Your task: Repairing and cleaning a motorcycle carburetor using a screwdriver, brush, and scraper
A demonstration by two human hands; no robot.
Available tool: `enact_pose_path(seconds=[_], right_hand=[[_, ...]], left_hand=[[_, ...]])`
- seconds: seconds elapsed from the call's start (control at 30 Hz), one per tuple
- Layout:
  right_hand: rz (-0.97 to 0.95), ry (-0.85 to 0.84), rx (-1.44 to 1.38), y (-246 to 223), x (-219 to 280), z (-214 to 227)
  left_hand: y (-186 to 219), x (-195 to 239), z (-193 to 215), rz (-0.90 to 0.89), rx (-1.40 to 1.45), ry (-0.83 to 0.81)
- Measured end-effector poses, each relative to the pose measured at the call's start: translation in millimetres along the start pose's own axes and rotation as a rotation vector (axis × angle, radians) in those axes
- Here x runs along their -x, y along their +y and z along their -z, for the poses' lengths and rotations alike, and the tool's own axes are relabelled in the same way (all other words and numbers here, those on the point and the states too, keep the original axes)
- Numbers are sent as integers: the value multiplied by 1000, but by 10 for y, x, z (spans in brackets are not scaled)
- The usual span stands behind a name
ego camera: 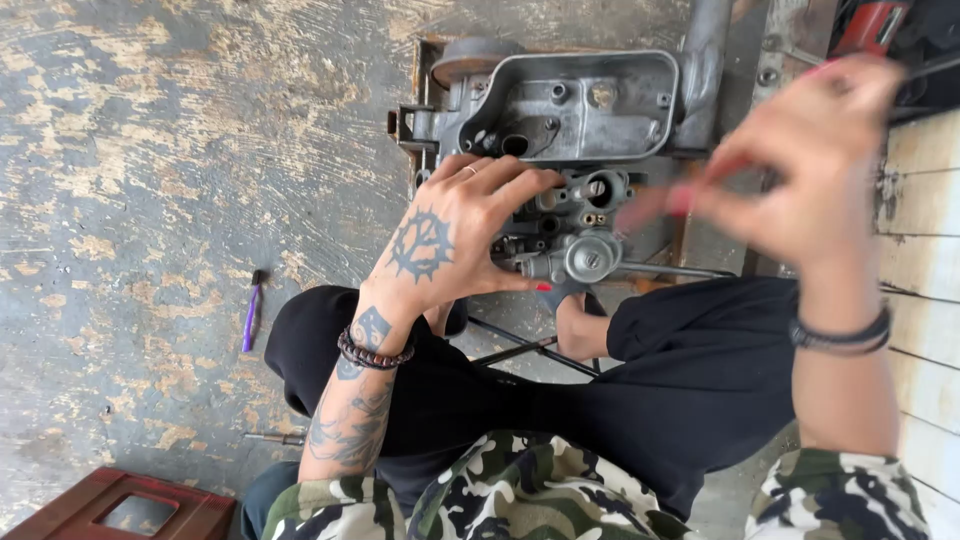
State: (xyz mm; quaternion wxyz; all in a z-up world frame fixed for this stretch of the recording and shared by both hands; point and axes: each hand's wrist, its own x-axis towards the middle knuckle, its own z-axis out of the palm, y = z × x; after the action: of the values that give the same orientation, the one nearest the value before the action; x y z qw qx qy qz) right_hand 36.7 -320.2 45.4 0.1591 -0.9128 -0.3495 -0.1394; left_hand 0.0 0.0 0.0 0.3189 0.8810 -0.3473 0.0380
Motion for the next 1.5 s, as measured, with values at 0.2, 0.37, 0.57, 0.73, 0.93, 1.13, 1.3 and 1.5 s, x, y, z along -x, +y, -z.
enact_pose_path(seconds=[0.2,0.37,0.57,0.73,0.93,1.13,1.3,1.5], right_hand=[[-425,161,-517,795,405,37],[-366,166,-440,813,396,-50],[-212,39,-244,155,-5,-253],[-50,34,-15,2,-164,-504],[-90,144,-195,418,-189,-487],[-342,-199,-326,973,237,-593],[-518,-1119,87,484,123,-1082],[-326,-840,-8,721,409,-1534]], left_hand=[[-25,9,-50,-10,-29,-11],[7,8,-28,7,-49,-32],[81,-38,63,-10,3,-7],[113,-82,63,-22,40,-18],[56,-65,-4,-3,24,-44],[69,-66,21,4,27,-32],[68,-79,5,9,35,-30],[38,-88,63,40,151,-21]])
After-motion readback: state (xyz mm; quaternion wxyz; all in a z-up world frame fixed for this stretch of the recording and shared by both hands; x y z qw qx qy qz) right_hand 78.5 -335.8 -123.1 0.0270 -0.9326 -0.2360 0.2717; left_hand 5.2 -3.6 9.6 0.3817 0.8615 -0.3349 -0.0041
